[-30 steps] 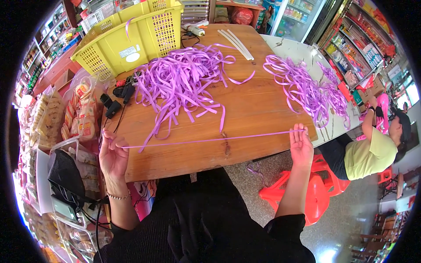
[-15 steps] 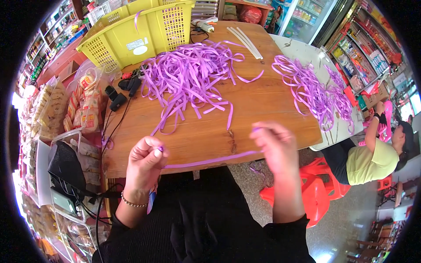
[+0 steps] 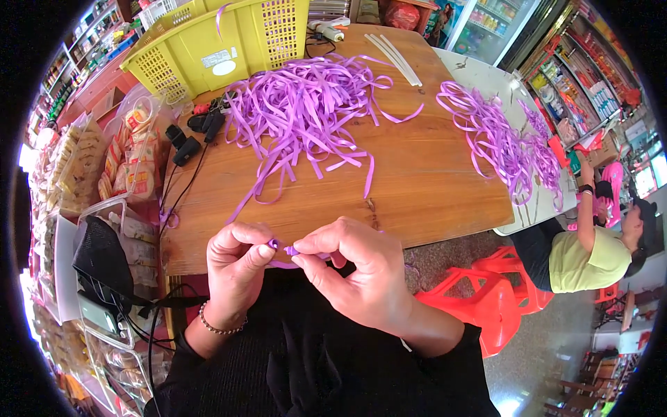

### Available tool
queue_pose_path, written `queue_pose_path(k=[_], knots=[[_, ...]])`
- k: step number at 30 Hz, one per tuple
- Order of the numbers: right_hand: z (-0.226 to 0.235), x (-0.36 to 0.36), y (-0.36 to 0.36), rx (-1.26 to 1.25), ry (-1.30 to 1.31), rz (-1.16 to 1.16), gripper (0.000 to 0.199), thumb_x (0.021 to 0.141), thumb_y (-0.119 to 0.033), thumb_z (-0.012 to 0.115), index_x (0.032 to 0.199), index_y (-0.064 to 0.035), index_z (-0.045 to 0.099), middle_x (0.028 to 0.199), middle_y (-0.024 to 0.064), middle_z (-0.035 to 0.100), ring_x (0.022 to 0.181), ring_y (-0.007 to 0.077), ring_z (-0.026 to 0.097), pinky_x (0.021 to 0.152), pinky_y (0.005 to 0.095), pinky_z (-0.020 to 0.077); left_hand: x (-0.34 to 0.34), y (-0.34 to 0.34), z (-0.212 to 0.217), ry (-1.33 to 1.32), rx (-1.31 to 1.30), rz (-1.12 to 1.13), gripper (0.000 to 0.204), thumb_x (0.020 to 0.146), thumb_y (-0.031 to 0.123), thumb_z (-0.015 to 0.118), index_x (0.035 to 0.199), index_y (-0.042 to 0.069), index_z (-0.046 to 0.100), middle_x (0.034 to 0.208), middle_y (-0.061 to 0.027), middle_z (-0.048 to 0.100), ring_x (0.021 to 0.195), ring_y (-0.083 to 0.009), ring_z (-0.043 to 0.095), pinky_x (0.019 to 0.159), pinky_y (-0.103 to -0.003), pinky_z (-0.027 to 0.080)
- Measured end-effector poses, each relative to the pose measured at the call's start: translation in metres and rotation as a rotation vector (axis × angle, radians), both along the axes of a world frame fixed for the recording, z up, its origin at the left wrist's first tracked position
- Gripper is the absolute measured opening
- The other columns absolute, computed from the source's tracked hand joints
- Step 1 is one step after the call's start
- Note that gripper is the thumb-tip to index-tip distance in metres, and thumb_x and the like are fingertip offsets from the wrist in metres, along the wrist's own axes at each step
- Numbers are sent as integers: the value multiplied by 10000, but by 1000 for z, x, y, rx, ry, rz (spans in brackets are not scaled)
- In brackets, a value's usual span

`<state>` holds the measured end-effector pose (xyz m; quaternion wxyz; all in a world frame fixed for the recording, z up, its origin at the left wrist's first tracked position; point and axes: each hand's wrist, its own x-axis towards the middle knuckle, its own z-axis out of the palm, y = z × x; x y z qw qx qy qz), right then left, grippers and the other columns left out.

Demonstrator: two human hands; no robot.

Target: The person picks up a purple ribbon from a pile on a wooden table and ties a knot at one end by hand, repeating this process several times.

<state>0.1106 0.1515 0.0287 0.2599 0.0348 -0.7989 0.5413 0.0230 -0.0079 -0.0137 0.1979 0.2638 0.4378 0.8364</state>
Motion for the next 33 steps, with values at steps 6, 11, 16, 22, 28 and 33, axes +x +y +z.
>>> queue_pose_path(k=[6, 11, 16, 22, 28, 33], knots=[[-1, -2, -4, 103, 160, 13, 193, 739, 121, 697, 877, 7, 622, 804, 89, 663, 617, 109, 555, 509, 214, 386, 1, 2, -1, 71, -25, 31, 85, 831, -64, 661, 901, -16, 656, 884, -103, 679, 804, -129, 635, 720, -253, 521], [-2, -4, -4, 126, 177, -5, 199, 739, 116, 697, 880, -3, 622, 798, 86, 661, 620, 103, 562, 502, 216, 379, 2, 3, 0, 127, 0, 28, 95, 830, -77, 655, 907, -21, 657, 883, -107, 678, 793, -130, 630, 700, -244, 512], [-2, -4, -2, 131, 152, -10, 187, 745, 108, 693, 876, -8, 625, 794, 75, 659, 616, 99, 556, 502, 214, 373, 3, 0, -1, 100, -38, 33, 95, 825, -80, 659, 899, -22, 658, 877, -107, 678, 791, -143, 630, 719, -255, 509], [2, -5, -2, 168, 154, -14, 192, 734, 104, 696, 868, -14, 626, 788, 61, 658, 616, 96, 556, 496, 212, 359, 1, 1, 1, 201, -63, 56, 92, 821, -78, 664, 892, -21, 660, 860, -101, 680, 786, -142, 626, 712, -262, 503], [1, -4, 0, 160, 171, -27, 205, 722, 103, 697, 867, -23, 625, 773, 58, 656, 599, 98, 551, 477, 213, 351, 5, 2, 3, 88, -93, 99, 78, 831, -56, 668, 897, -14, 664, 842, -72, 672, 703, -82, 587, 616, -211, 475], [2, -6, -2, 191, 197, 7, 204, 726, 97, 698, 868, -29, 625, 770, 54, 655, 597, 98, 551, 470, 213, 345, 4, 2, -2, 76, -83, 74, 80, 832, -50, 672, 903, -15, 664, 837, -65, 667, 686, -67, 573, 595, -198, 464]])
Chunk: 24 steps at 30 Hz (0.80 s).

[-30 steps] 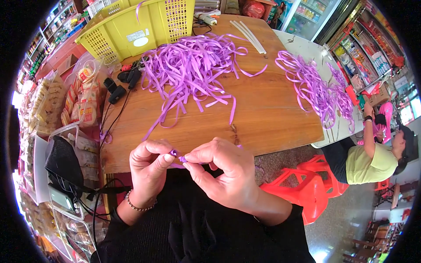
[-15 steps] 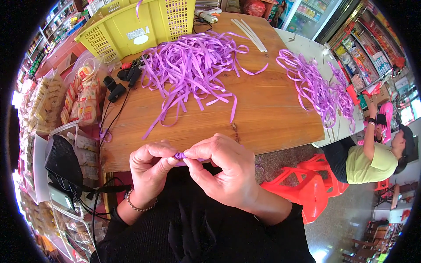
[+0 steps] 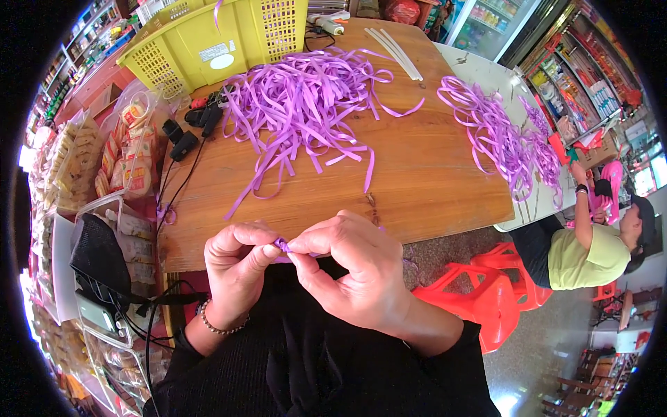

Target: The person picks up a purple ribbon from a pile on a wooden table and ties a knot at one end by hand, repeating this process several times.

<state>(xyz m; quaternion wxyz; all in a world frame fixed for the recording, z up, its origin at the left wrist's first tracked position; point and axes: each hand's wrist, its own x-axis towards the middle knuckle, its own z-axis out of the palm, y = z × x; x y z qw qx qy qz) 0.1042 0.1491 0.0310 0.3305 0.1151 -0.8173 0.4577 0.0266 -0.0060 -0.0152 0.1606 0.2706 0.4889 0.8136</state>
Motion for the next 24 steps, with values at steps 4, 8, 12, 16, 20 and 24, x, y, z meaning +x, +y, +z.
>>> queue_pose_path(k=[4, 8, 12, 16, 20, 24], knots=[[0, 0, -1, -9, -11, -41, 201, 726, 93, 698, 866, -31, 624, 769, 51, 654, 593, 100, 549, 469, 215, 347, 0, 1, -1, 47, 23, 2, 99, 824, -61, 675, 911, -17, 662, 860, -78, 670, 757, -99, 609, 670, -224, 494], [0, 0, -1, 0, -22, -49, 204, 723, 93, 698, 864, -35, 625, 768, 48, 655, 598, 100, 553, 463, 217, 346, -1, -2, -1, 54, 17, -28, 112, 819, -73, 673, 916, -19, 659, 873, -86, 671, 795, -116, 622, 714, -239, 504], [3, 0, 0, 17, -30, -29, 209, 712, 93, 698, 862, -35, 626, 770, 51, 656, 605, 110, 565, 467, 223, 363, -1, -1, 1, 98, 7, -10, 104, 813, -82, 673, 893, -19, 660, 867, -92, 677, 776, -129, 625, 696, -247, 502], [7, 0, 4, 102, -31, -21, 203, 699, 88, 700, 850, -29, 629, 766, 61, 655, 613, 146, 583, 510, 247, 419, -2, -1, 6, 246, -80, 44, 103, 789, -83, 691, 854, -8, 663, 827, -87, 686, 742, -148, 633, 663, -259, 494], [15, 3, 4, 255, -66, -46, 196, 700, 80, 704, 846, -30, 632, 761, 64, 654, 627, 170, 596, 550, 268, 452, -5, -1, 13, 454, -140, 115, 125, 768, -83, 705, 839, 12, 665, 796, -75, 686, 706, -146, 629, 626, -257, 479], [16, 3, 4, 245, -83, -48, 187, 713, 88, 696, 850, -20, 628, 774, 73, 657, 644, 173, 608, 557, 267, 462, -5, -3, 19, 594, -248, 185, 152, 748, -86, 708, 831, 34, 667, 782, -63, 685, 668, -136, 613, 583, -250, 460]])
